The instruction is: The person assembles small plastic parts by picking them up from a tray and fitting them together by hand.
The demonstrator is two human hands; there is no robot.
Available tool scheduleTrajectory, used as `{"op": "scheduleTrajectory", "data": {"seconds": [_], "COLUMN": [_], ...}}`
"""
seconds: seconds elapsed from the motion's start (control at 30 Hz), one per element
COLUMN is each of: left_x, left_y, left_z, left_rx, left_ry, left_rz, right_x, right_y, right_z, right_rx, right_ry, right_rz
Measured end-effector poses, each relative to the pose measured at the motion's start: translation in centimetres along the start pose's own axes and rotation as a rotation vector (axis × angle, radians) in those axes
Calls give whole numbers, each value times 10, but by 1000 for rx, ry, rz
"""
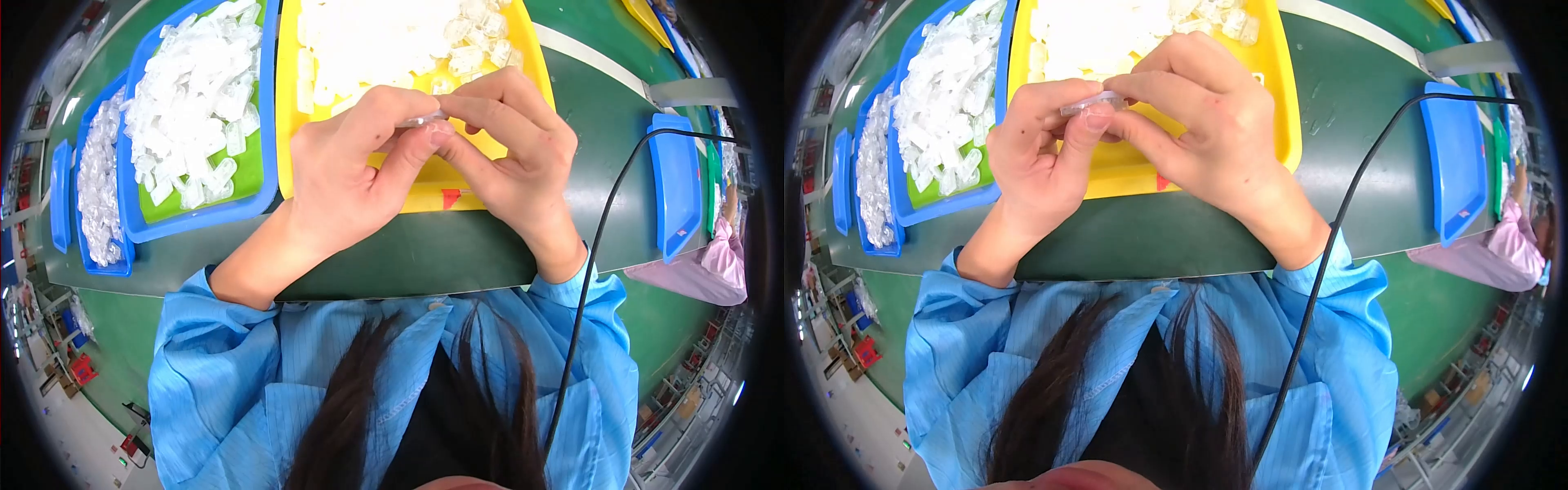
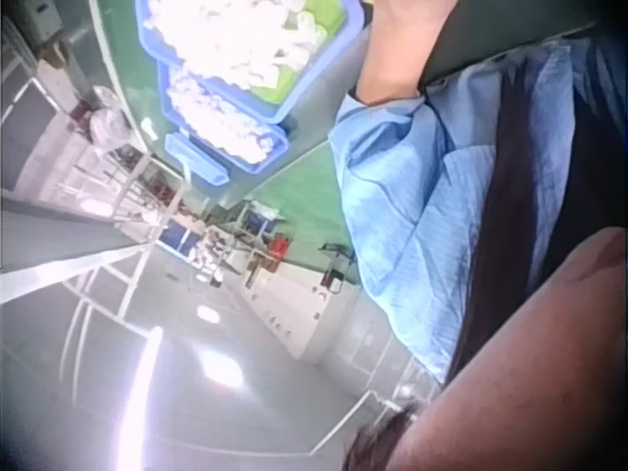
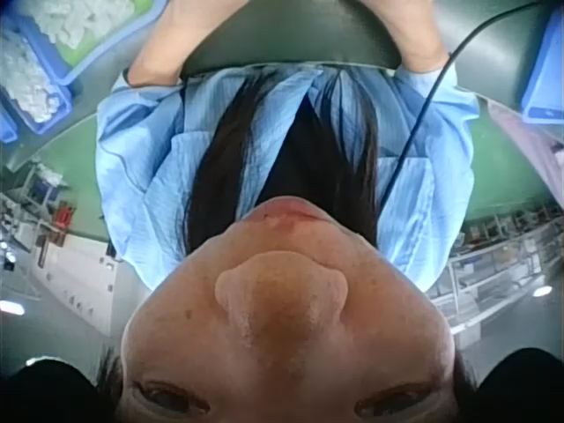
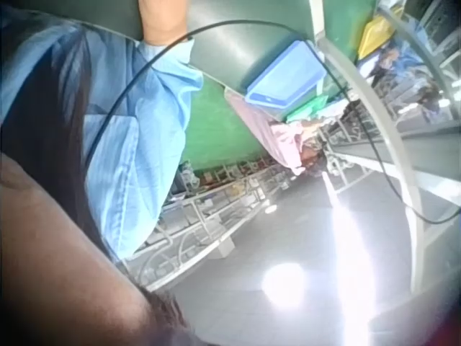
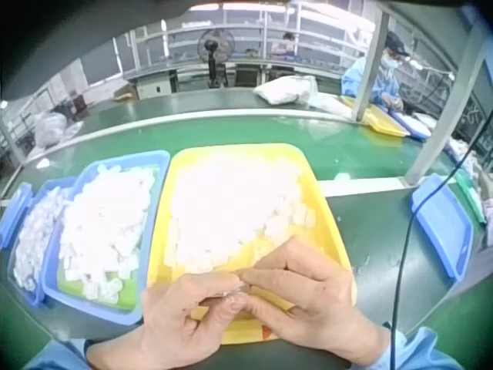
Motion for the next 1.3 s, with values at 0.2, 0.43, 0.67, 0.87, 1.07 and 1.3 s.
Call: {"op": "scheduleTrajectory", "data": {"seconds": [0.2,0.43,0.67,0.87,1.07,1.3], "left_x": [0,-3,-7,-6,-7,-7], "left_y": [5,13,16,14,18,22], "left_z": [8,0,10,11,9,9], "left_rx": [-308,-484,-544,-569,-649,-701], "left_ry": [-248,-123,-270,-236,-304,-328], "left_rz": [0,-18,20,5,8,-1], "right_x": [1,0,0,8,8,4], "right_y": [-9,-19,-14,-12,-11,-11], "right_z": [10,13,11,14,13,8], "right_rx": [-208,-217,-183,-34,-63,-47], "right_ry": [-204,-151,-103,71,-52,-57], "right_rz": [-151,-174,-167,-44,-78,-103]}}
Point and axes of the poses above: each hand's wrist, its own x-axis towards the middle knuckle, its own y-axis out of the palm, z = x × y, the point moved 5 cm from there along x, towards the middle knuckle, and after that the axes turned 3 degrees about -x, right-handed, at the moved point
